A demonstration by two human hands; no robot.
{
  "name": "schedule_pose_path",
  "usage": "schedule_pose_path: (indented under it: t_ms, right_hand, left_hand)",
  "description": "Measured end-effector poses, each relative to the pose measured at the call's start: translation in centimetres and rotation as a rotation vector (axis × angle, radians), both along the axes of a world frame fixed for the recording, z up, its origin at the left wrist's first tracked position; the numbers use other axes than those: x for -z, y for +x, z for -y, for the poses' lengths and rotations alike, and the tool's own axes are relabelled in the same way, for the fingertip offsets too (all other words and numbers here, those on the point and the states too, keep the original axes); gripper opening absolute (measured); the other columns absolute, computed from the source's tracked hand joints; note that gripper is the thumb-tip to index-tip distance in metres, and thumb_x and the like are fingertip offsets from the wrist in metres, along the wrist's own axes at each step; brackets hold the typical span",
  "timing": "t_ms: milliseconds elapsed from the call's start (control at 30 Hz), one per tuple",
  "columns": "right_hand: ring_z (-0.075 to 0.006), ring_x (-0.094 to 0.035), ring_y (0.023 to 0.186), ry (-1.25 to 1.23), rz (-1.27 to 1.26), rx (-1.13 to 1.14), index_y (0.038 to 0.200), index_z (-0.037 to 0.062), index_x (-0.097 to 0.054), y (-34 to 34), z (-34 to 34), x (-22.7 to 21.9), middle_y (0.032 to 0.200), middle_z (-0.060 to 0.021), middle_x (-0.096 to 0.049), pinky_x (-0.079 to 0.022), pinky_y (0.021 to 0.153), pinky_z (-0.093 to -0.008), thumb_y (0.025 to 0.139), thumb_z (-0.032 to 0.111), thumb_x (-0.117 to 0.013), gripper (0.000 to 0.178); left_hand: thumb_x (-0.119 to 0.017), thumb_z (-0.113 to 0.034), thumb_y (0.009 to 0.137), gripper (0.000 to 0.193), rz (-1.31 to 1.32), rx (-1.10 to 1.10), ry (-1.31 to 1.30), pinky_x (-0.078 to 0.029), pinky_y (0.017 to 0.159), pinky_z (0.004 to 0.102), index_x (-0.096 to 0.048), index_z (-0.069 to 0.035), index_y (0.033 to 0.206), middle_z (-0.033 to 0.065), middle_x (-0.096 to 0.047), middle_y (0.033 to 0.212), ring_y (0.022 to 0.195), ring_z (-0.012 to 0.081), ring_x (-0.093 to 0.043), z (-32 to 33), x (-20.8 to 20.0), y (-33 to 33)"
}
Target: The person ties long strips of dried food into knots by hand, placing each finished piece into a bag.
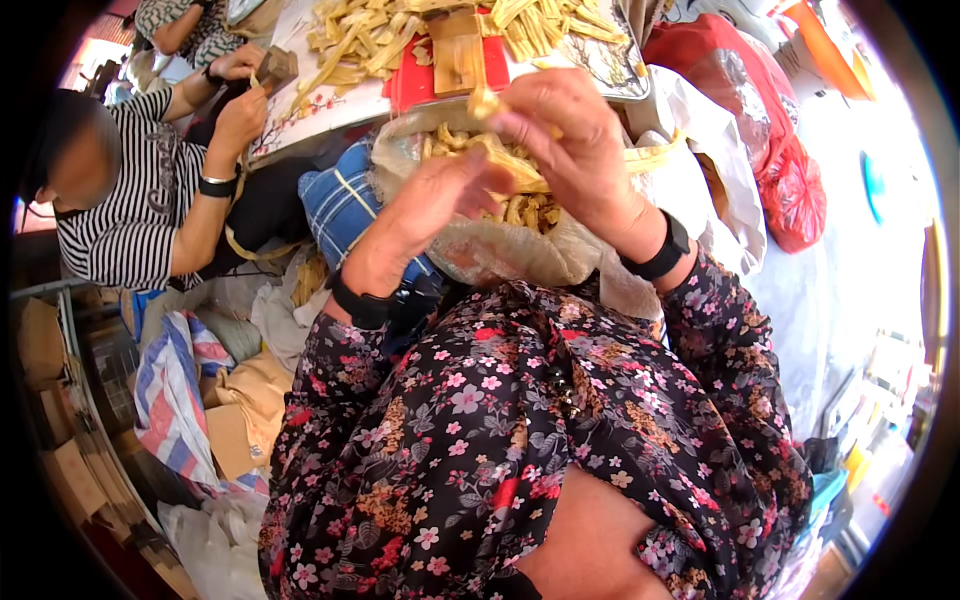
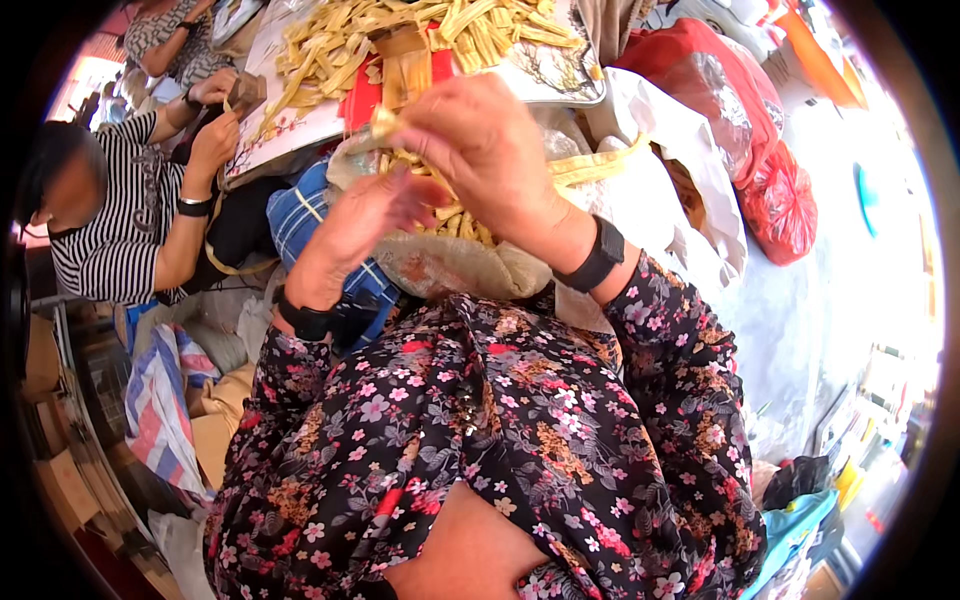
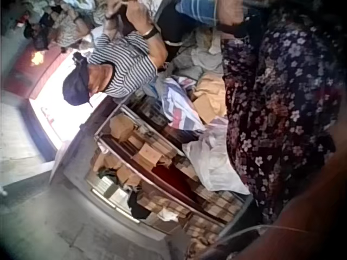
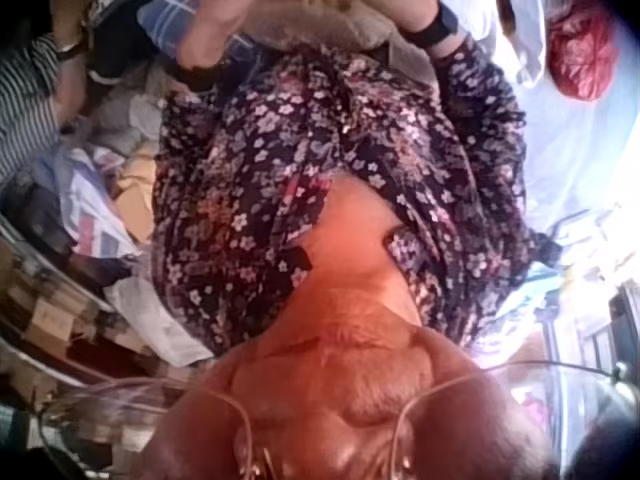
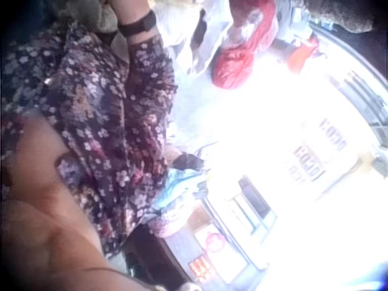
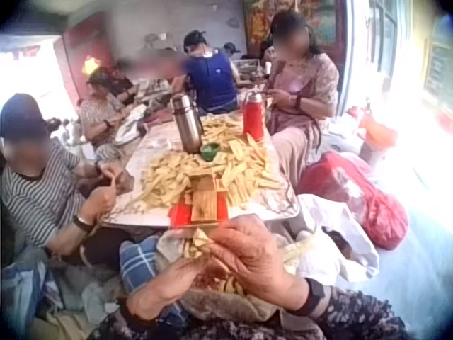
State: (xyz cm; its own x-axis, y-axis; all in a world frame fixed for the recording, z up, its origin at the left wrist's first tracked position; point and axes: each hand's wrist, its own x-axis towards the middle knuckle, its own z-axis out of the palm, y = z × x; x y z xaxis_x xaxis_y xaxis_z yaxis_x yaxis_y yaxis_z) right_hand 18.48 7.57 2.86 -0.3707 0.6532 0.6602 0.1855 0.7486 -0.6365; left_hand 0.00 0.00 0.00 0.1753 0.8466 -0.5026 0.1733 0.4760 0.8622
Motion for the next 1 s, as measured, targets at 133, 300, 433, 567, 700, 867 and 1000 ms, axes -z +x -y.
schedule_pose_path:
  t_ms: [133,300,433,567,700,867,1000]
  right_hand:
    - [-0.0279,-0.061,0.088,0.008,-0.020,-0.263,0.096,0.0055,-0.069,-1.7,3.3,0.7,0.095,-0.0092,-0.064,-0.051,0.076,-0.0388,0.076,0.007,-0.073,0.021]
    - [-0.0291,-0.061,0.084,0.142,0.021,-0.354,0.099,0.0035,-0.068,-2.2,4.4,1.8,0.093,-0.0108,-0.063,-0.052,0.074,-0.0380,0.078,0.006,-0.071,0.020]
    - [-0.0327,-0.061,0.081,-0.374,-0.127,-0.411,0.100,0.0014,-0.065,-2.0,3.9,0.7,0.087,-0.0142,-0.062,-0.051,0.074,-0.0403,0.087,0.010,-0.066,0.015]
    - [-0.0362,-0.060,0.078,-0.351,-0.085,-0.341,0.100,0.0015,-0.061,-2.2,2.4,-0.4,0.084,-0.0166,-0.060,-0.048,0.068,-0.0413,0.093,0.016,-0.060,0.016]
    - [-0.0364,-0.058,0.073,-0.146,0.104,-0.205,0.096,0.0011,-0.058,-2.0,1.9,0.6,0.082,-0.0175,-0.057,-0.046,0.061,-0.0418,0.096,0.019,-0.056,0.018]
    - [-0.0145,-0.056,0.059,-0.869,-0.195,-0.307,0.095,0.0022,-0.055,-2.1,1.9,1.7,0.076,-0.0067,-0.057,-0.042,0.047,-0.0287,0.098,0.022,-0.057,0.020]
    - [-0.0072,-0.048,0.051,-1.464,-0.533,-0.554,0.095,0.0060,-0.055,-2.3,2.7,0.1,0.069,0.0008,-0.056,-0.038,0.044,-0.0209,0.100,0.023,-0.054,0.018]
  left_hand:
    - [-0.051,-0.042,0.099,0.046,0.898,-0.190,-0.012,-0.050,0.090,0.0353,-0.055,-0.005,0.127,0.0094,-0.062,0.121,0.103,0.0197,-0.062,0.7,0.9,1.1]
    - [-0.054,-0.023,0.099,0.025,0.769,-0.278,0.183,-0.050,0.086,0.0319,-0.057,-0.004,0.115,0.0046,-0.063,0.101,0.095,0.0169,-0.060,-0.3,0.9,-1.2]
    - [-0.051,-0.024,0.100,0.019,0.997,-0.421,0.043,-0.048,0.082,0.0324,-0.058,-0.007,0.105,0.0007,-0.062,0.089,0.085,0.0141,-0.058,-0.3,0.2,-0.8]
    - [-0.050,-0.022,0.099,0.018,0.798,-0.302,0.021,-0.047,0.078,0.0334,-0.060,-0.008,0.097,0.0004,-0.061,0.088,0.083,0.0145,-0.058,0.3,-0.8,0.8]
    - [-0.048,-0.013,0.095,0.016,0.262,-0.025,0.369,-0.048,0.074,0.0346,-0.061,-0.003,0.097,0.0028,-0.060,0.084,0.081,0.0180,-0.059,0.3,-0.7,0.8]
    - [-0.055,-0.001,0.086,0.019,-0.608,-0.266,1.018,-0.048,0.078,0.0349,-0.063,-0.003,0.102,0.0086,-0.062,0.089,0.087,0.0251,-0.061,0.2,-2.1,1.4]
    - [-0.056,-0.001,0.090,0.016,-0.690,-0.370,1.385,-0.049,0.082,0.0334,-0.062,-0.003,0.104,0.0111,-0.061,0.097,0.090,0.0276,-0.061,-0.3,-3.3,1.6]
